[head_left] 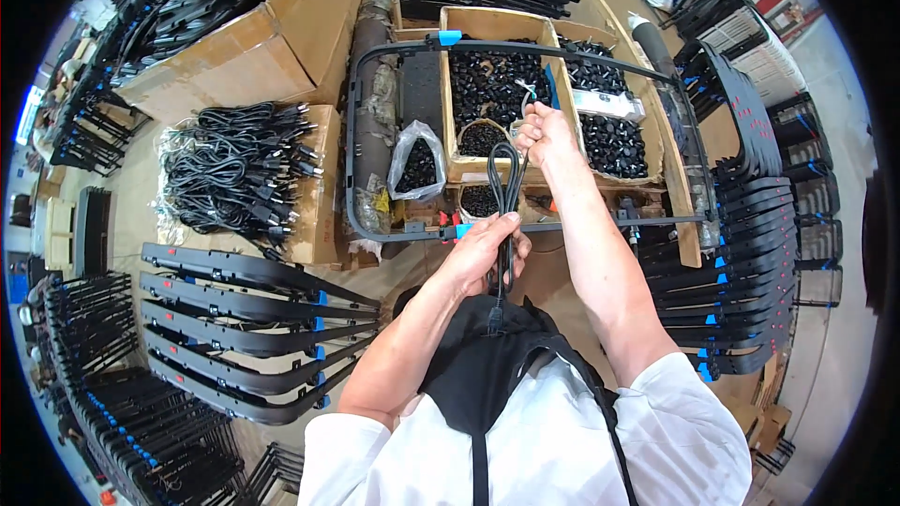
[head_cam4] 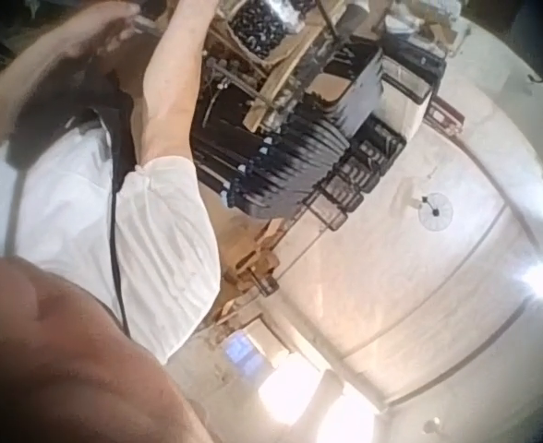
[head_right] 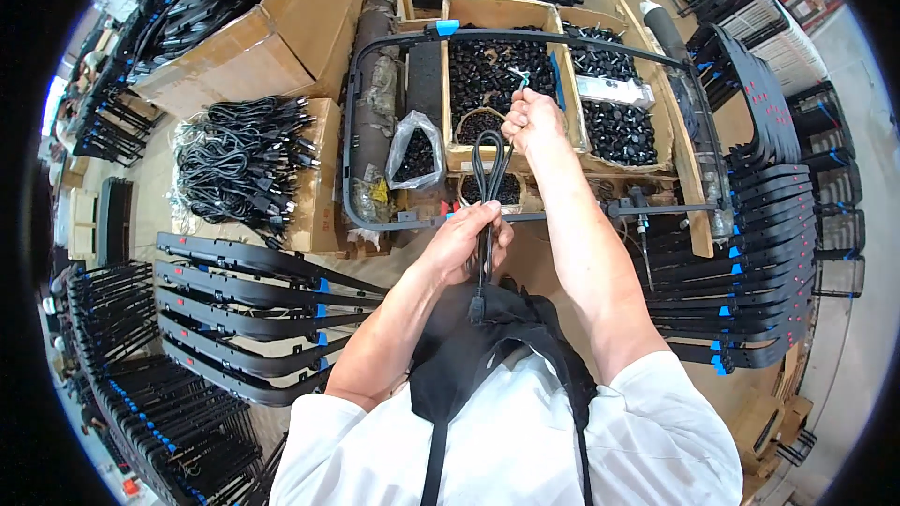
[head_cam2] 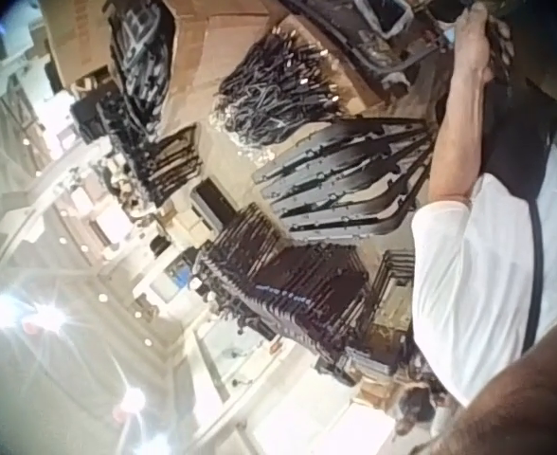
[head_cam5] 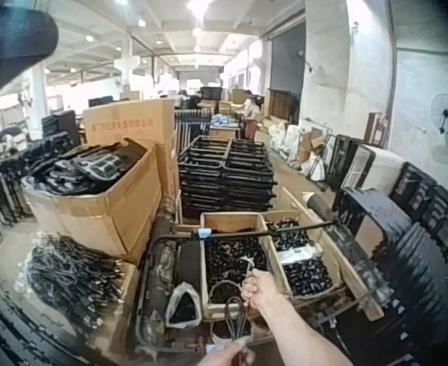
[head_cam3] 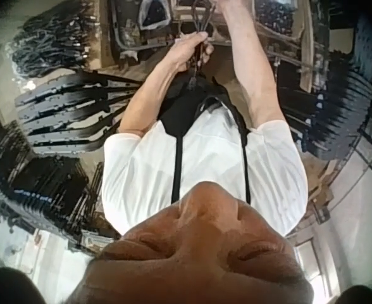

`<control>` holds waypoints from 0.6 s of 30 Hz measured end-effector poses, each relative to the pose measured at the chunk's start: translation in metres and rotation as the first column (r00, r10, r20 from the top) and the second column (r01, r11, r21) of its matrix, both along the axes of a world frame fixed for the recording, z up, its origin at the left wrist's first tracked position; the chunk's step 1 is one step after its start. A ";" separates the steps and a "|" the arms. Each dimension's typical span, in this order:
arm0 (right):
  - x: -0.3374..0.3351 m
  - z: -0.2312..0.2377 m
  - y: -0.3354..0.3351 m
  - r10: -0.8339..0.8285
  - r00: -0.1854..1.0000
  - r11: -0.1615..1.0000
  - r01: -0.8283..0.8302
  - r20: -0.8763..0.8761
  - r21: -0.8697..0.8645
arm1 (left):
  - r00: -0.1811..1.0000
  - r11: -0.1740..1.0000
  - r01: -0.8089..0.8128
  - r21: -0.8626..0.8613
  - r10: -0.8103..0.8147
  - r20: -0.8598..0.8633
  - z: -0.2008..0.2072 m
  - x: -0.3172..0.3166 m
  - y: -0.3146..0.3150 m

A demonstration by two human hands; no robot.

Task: Assemble various components of a product frame, including attaching parts with screws and managing wiring.

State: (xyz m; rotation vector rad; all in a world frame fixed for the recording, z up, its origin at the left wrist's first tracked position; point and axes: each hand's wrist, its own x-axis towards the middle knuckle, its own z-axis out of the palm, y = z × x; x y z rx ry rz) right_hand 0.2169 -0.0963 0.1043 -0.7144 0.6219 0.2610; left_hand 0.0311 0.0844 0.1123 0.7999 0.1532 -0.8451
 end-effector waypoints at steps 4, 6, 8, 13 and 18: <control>-0.006 0.026 -0.005 0.095 0.991 0.995 -0.095 0.096 -0.002 | 0.999 1.000 0.023 -0.007 -0.023 -0.035 0.010 0.000 -0.012; -0.016 0.047 0.002 0.202 0.957 0.979 -0.199 0.209 -0.038 | 0.977 0.976 -0.213 0.042 0.212 0.024 0.013 0.003 -0.025; -0.015 0.053 -0.010 0.135 0.972 0.984 -0.109 0.192 -0.138 | 0.976 0.978 -0.209 -0.005 0.209 0.067 0.014 0.003 -0.041; 0.010 0.046 -0.067 -0.117 0.983 0.982 0.135 0.140 -0.128 | 0.998 0.992 -0.052 0.113 0.046 0.053 0.036 -0.016 -0.081; 0.045 0.038 -0.130 -0.221 0.960 0.957 0.247 0.175 -0.149 | 0.998 0.987 0.015 0.161 -0.025 0.059 0.055 -0.053 -0.103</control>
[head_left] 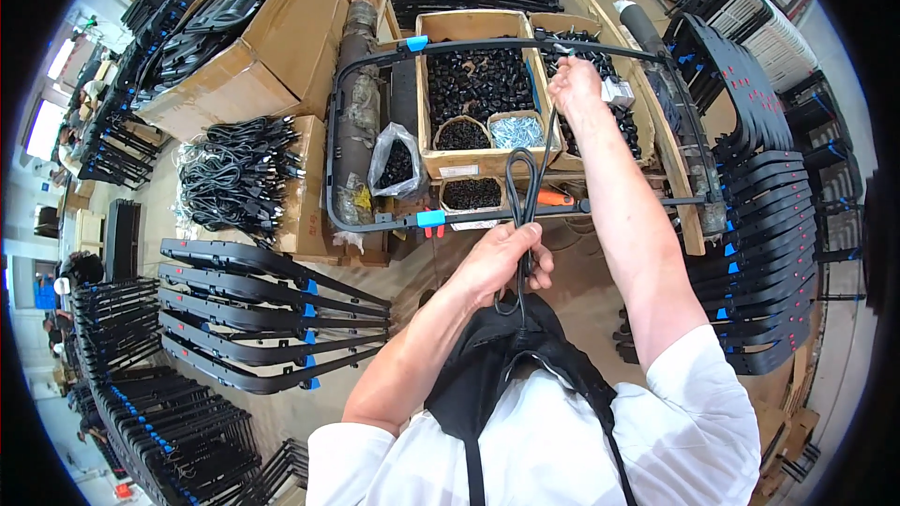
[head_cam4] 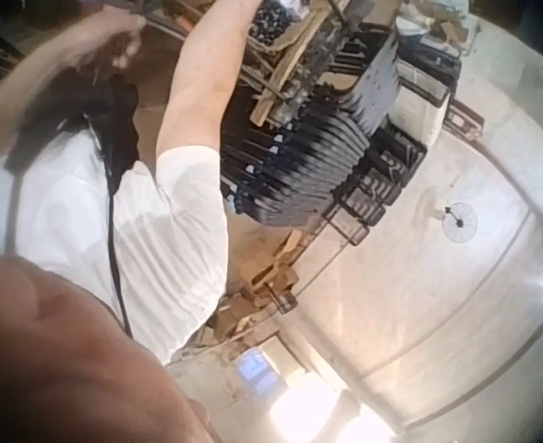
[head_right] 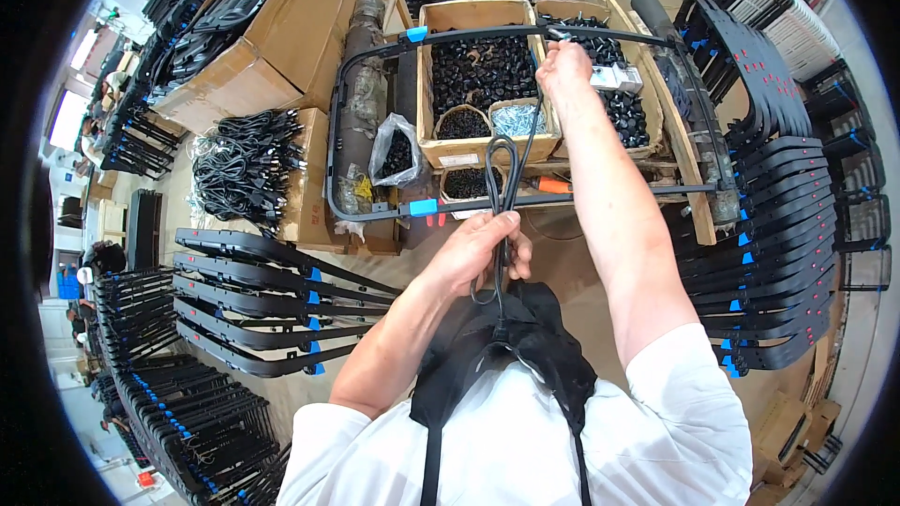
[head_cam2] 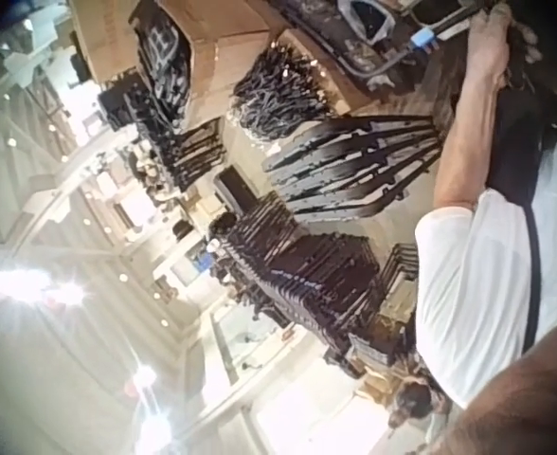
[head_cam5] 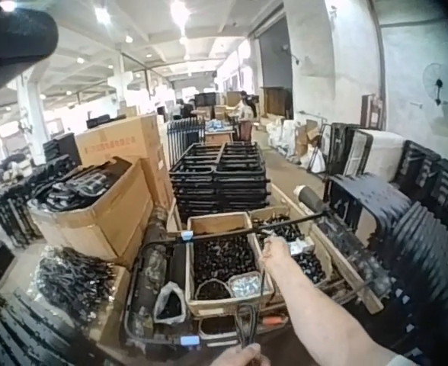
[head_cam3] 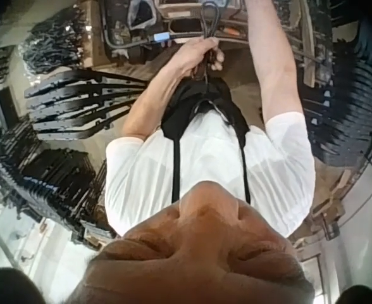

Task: Assemble various components of a product frame, including attaching parts with screws and managing wiring.

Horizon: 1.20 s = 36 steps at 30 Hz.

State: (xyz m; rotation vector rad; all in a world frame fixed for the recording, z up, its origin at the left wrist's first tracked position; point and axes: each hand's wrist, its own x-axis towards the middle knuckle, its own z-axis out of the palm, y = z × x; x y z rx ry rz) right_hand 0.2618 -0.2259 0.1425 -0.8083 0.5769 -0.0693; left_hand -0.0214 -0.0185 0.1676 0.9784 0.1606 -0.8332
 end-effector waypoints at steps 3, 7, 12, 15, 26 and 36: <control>0.020 0.011 -0.044 -0.047 0.999 0.999 0.047 0.019 0.001 | 0.999 0.997 0.029 0.075 -0.031 0.030 0.018 -0.014 -0.006; 0.021 0.035 -0.034 0.011 0.995 1.000 -0.009 0.094 -0.027 | 0.973 0.958 0.023 0.287 -0.088 0.214 0.018 -0.021 0.001; 0.004 0.046 -0.022 0.041 0.981 0.995 -0.023 0.190 -0.095 | 0.688 0.408 -0.394 0.824 -0.463 0.559 0.001 -0.037 0.006; -0.059 0.078 0.025 0.360 0.876 0.931 -0.317 0.321 -0.181 | 0.778 0.282 -0.333 0.900 -0.456 0.431 -0.034 -0.064 0.037; -0.271 0.109 0.078 0.842 0.407 0.468 -0.878 0.354 -0.105 | 0.269 0.071 -0.942 0.328 -0.425 0.864 0.135 -0.061 0.109; -0.311 0.082 0.100 0.890 0.380 0.445 -0.847 0.253 -0.291 | 0.275 0.506 -0.859 -0.079 0.585 0.763 0.042 -0.054 0.096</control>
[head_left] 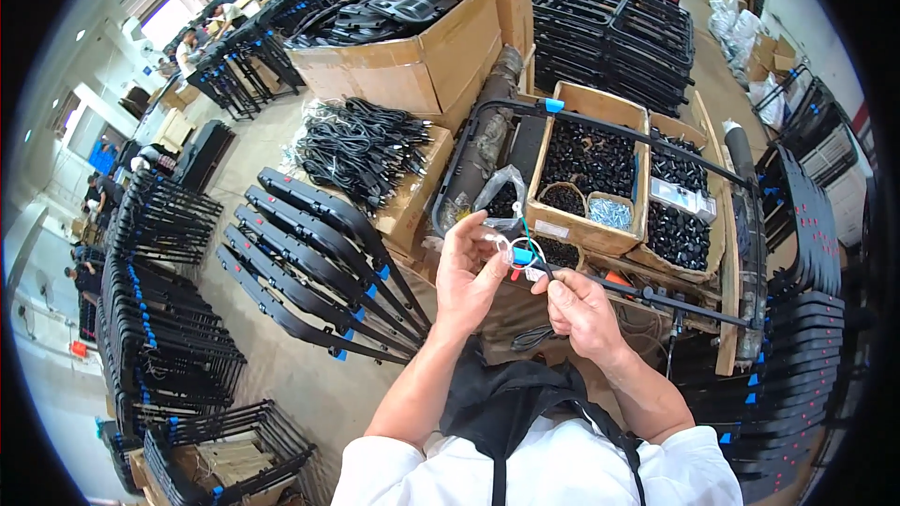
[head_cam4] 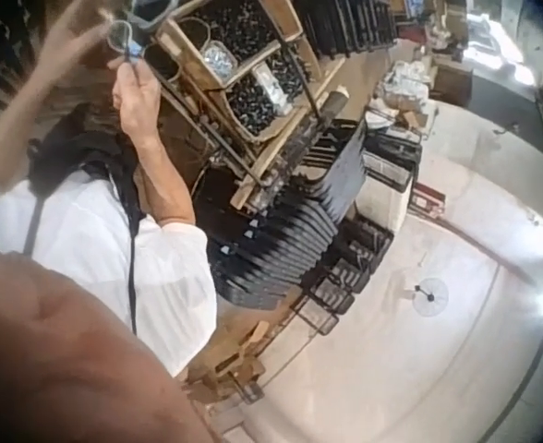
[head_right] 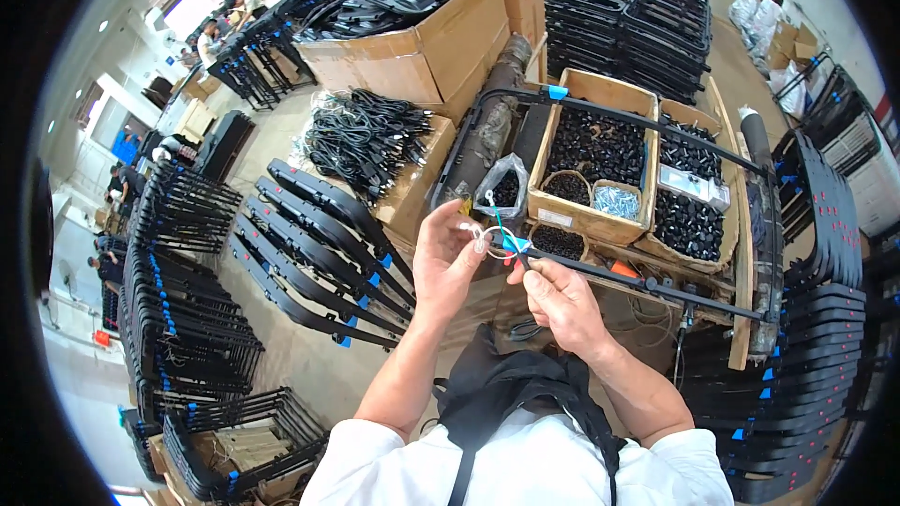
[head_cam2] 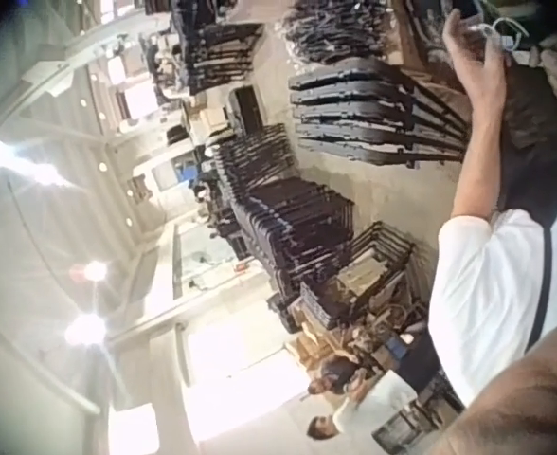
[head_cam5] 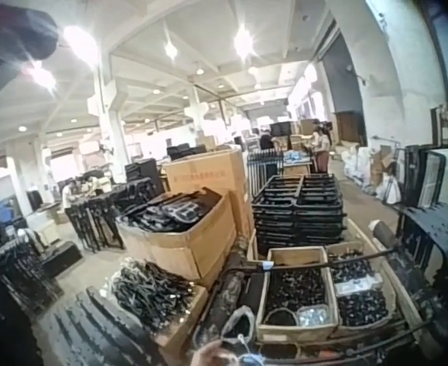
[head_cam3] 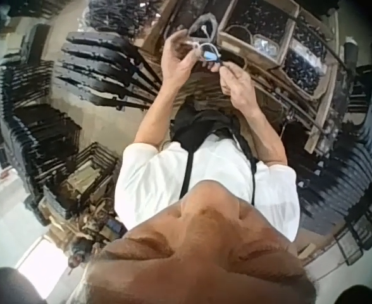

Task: Assemble various components of a product frame, including attaching parts with screws and managing wiring.

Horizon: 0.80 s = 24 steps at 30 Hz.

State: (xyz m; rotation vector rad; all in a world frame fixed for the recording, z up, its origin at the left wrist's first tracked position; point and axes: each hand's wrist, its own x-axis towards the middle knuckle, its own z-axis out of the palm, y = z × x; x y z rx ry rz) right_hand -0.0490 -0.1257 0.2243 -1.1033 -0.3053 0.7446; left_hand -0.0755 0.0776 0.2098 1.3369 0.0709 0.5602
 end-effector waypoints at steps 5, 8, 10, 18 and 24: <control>-0.006 -0.019 0.027 -0.047 0.997 0.999 0.047 -0.063 -0.014 | 0.969 0.876 0.119 -0.468 -0.204 -0.136 -0.028 -0.003 0.011; -0.010 -0.021 0.045 -0.062 0.988 0.998 0.060 -0.140 -0.017 | 0.989 0.970 0.100 -0.220 -0.121 -0.082 -0.035 -0.008 0.013; -0.011 -0.024 0.058 -0.073 0.986 0.997 0.067 -0.149 -0.043 | 0.996 0.968 0.085 -0.235 -0.090 -0.010 -0.029 -0.006 0.021; -0.013 -0.025 0.101 -0.074 0.982 0.990 0.051 -0.175 -0.133 | 0.961 0.748 -0.278 0.603 0.212 0.181 -0.026 0.008 0.091; -0.014 -0.031 0.109 -0.043 0.981 0.982 0.007 -0.187 -0.189 | 0.976 0.593 -0.218 0.775 0.141 0.167 -0.022 0.024 0.113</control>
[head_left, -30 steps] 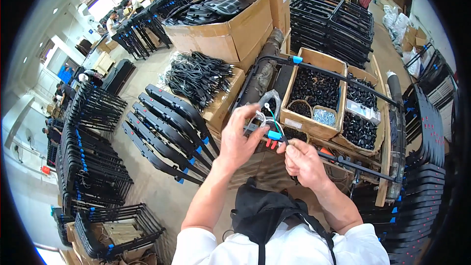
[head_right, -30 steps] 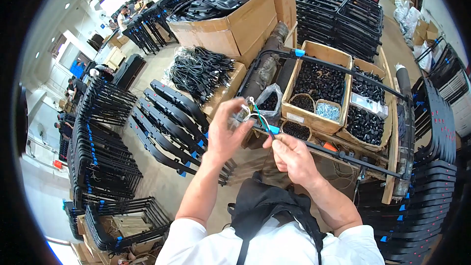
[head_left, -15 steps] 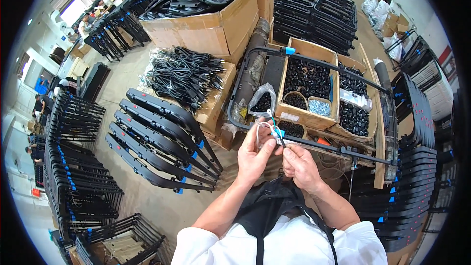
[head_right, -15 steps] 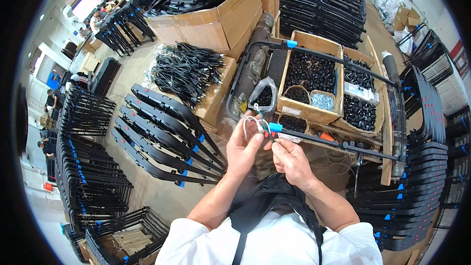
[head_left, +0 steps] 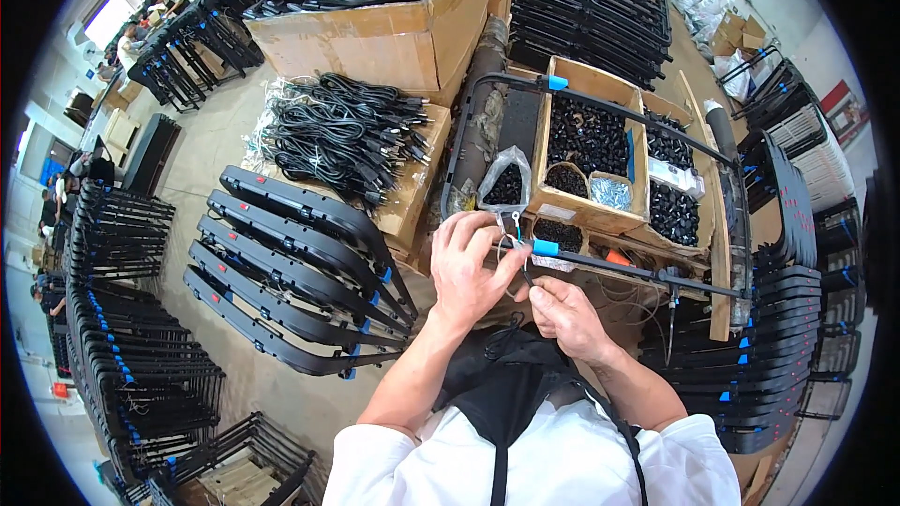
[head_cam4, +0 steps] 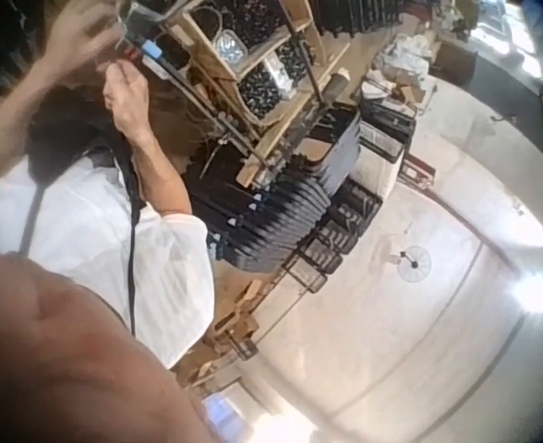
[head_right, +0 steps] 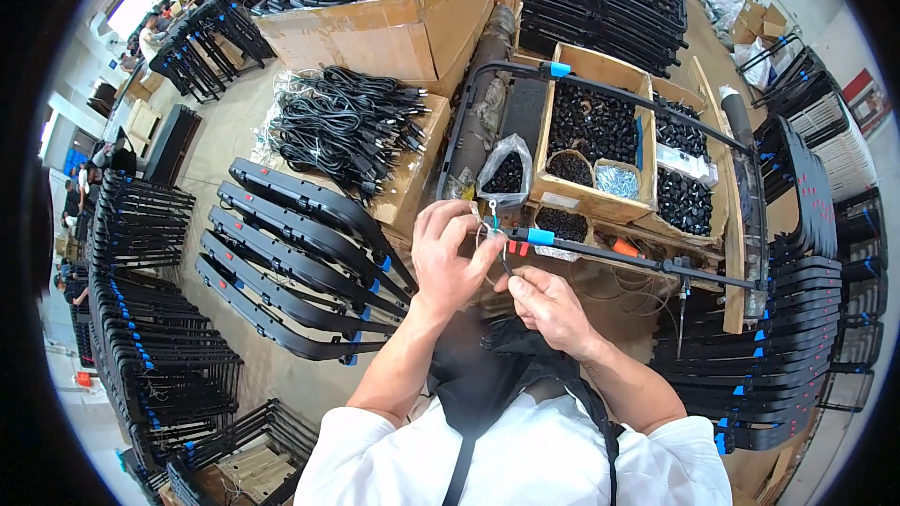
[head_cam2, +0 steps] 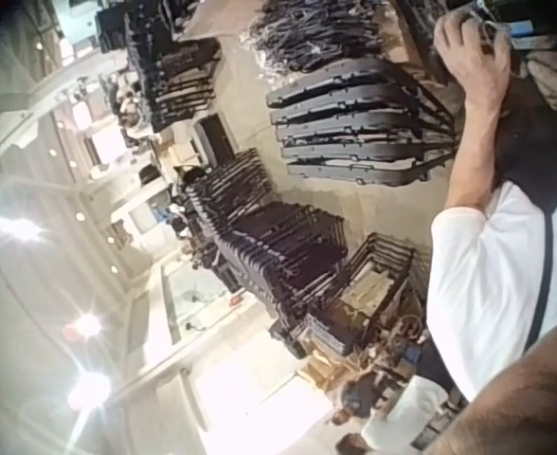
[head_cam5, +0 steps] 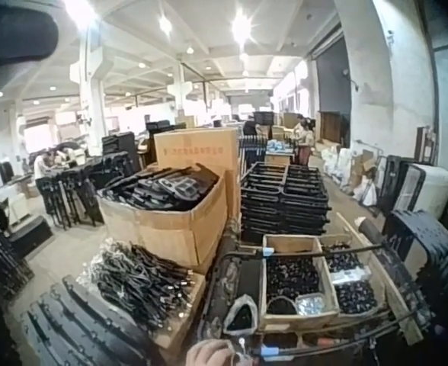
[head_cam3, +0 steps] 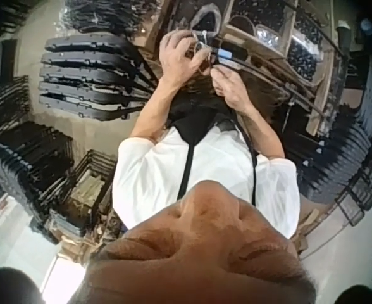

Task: Assemble various components of a product frame, including attaching parts with screws and managing wiring.

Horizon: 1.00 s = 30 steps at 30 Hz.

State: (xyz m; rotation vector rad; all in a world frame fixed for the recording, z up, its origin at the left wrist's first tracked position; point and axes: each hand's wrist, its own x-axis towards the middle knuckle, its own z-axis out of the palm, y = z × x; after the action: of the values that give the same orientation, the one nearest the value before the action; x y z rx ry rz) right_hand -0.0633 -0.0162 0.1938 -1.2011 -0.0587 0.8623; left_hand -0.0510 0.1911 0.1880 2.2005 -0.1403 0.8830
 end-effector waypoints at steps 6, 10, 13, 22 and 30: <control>-0.003 -0.007 0.005 0.020 1.000 0.999 -0.020 0.004 -0.026 | 0.979 0.799 0.104 -0.592 -0.187 -0.082 -0.041 0.009 -0.015; -0.002 -0.029 -0.001 -0.038 0.992 0.988 0.055 -0.119 0.141 | 0.918 0.184 0.162 -0.969 -0.389 0.080 -0.060 0.012 -0.022; 0.003 -0.045 -0.005 -0.105 0.956 0.970 0.159 -0.272 0.184 | 0.923 0.313 0.108 -0.944 -0.384 -0.022 -0.080 0.003 -0.021; 0.006 -0.106 -0.005 -0.039 0.778 0.987 0.128 -0.627 0.098 | 0.818 0.777 -0.163 -0.607 -0.237 -0.523 -0.129 -0.024 -0.010; 0.003 -0.182 0.021 -0.058 0.631 0.980 0.184 -0.774 0.077 | 0.753 0.198 -0.512 -0.836 -0.366 -0.547 -0.201 0.001 -0.023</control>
State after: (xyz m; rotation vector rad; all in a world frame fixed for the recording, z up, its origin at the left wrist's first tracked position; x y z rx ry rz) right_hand -0.0605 0.0045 0.0117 -0.5978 0.6504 1.1708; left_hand -0.0497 0.1684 -0.0133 1.0312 0.7608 -0.0127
